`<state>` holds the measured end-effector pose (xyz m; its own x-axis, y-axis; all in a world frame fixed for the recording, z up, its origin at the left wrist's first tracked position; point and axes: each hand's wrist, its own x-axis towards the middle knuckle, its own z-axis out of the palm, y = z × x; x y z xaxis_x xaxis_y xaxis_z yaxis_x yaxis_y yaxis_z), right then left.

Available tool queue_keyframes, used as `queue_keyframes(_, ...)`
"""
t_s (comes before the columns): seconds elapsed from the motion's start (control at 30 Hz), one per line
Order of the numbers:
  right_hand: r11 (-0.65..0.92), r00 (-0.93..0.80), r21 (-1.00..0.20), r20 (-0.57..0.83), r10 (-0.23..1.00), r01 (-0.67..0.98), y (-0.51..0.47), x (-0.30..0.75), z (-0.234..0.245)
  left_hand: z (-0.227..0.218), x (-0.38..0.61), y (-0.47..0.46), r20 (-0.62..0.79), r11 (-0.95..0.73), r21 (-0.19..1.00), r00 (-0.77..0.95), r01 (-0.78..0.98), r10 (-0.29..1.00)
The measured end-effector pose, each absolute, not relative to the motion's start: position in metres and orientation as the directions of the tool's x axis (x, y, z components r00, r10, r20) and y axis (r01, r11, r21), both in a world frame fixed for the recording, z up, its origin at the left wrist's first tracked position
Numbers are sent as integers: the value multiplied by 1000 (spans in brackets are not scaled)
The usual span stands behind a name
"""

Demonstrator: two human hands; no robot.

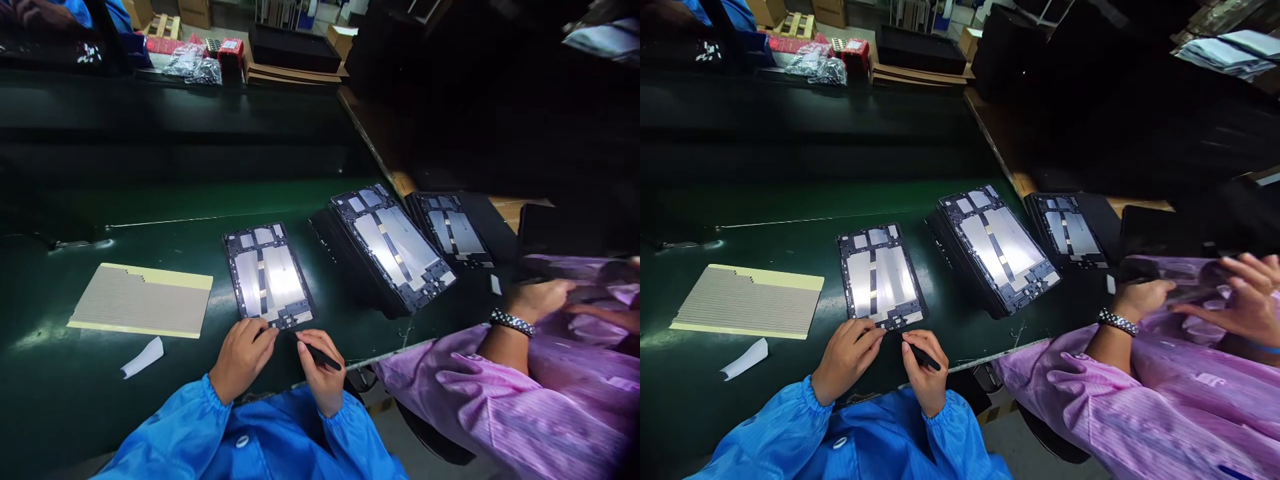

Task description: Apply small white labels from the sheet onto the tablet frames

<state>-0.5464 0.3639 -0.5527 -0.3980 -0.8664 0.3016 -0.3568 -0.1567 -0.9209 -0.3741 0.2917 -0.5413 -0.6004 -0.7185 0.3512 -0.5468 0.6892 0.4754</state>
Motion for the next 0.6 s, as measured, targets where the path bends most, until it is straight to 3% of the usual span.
queue_keyframes(0.4, -192, -372, -909, 334, -866, -369, 361, -544, -547, -530, -376, 281, 258, 705, 479, -684, -523, -682)
queue_keyframes(0.6, -185, -346, -906, 325, -880, -380, 359, -544, -546, -524, -373, 265, 251, 802, 402, -790, -442, -560)
